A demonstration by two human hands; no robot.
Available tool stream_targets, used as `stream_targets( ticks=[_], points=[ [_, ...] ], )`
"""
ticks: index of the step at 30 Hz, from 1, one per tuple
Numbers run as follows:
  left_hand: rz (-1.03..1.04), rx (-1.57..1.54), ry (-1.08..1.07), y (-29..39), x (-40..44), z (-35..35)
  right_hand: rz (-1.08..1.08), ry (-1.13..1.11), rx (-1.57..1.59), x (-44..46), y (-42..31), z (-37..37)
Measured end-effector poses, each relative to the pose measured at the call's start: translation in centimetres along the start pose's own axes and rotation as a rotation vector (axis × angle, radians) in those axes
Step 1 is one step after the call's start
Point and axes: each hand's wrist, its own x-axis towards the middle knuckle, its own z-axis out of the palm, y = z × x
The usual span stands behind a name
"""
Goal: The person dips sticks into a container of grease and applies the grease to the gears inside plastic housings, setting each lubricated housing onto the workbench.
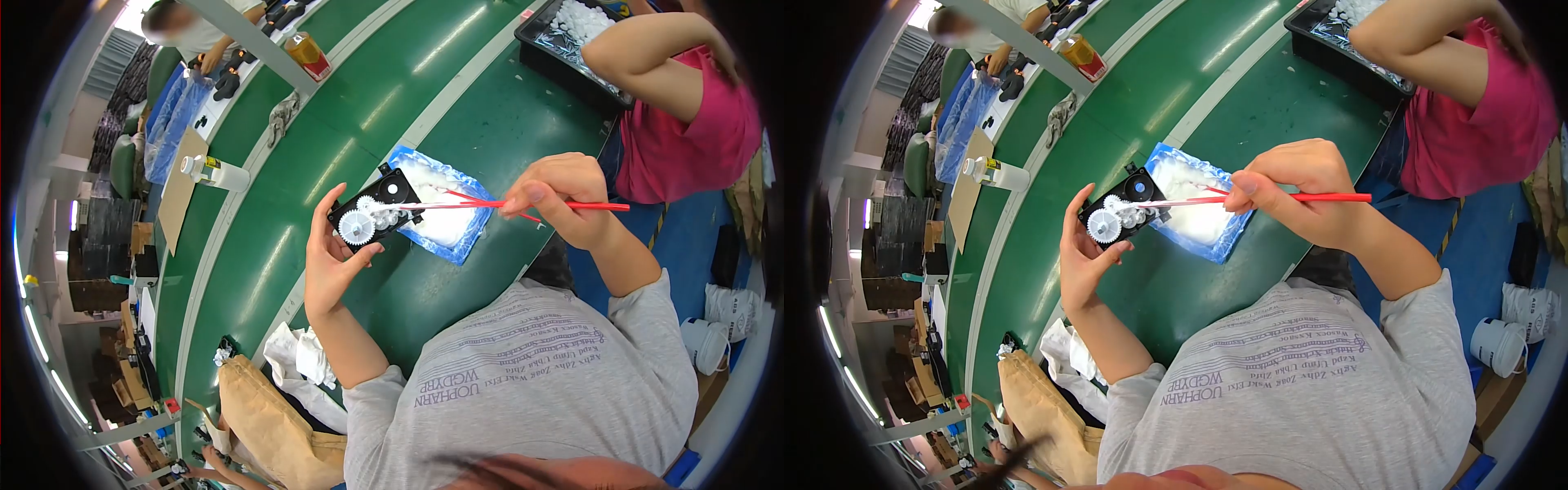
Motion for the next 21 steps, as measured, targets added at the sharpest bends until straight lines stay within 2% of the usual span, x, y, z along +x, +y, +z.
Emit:
stream_targets(
  ticks=[16,19,21],
  points=[
    [0.004,-0.047,0.000,-0.1,-0.3,-1.1,-0.044,0.003,0.045,-0.7,0.0,-0.9],
    [0.003,-0.085,0.002,-0.2,-0.2,-1.3,0.055,0.051,0.130,-1.3,-0.3,-1.4],
    [-0.015,-0.128,-0.017,-0.1,-0.3,-1.4,0.027,0.123,0.227,-1.8,0.2,-0.9]
  ],
)
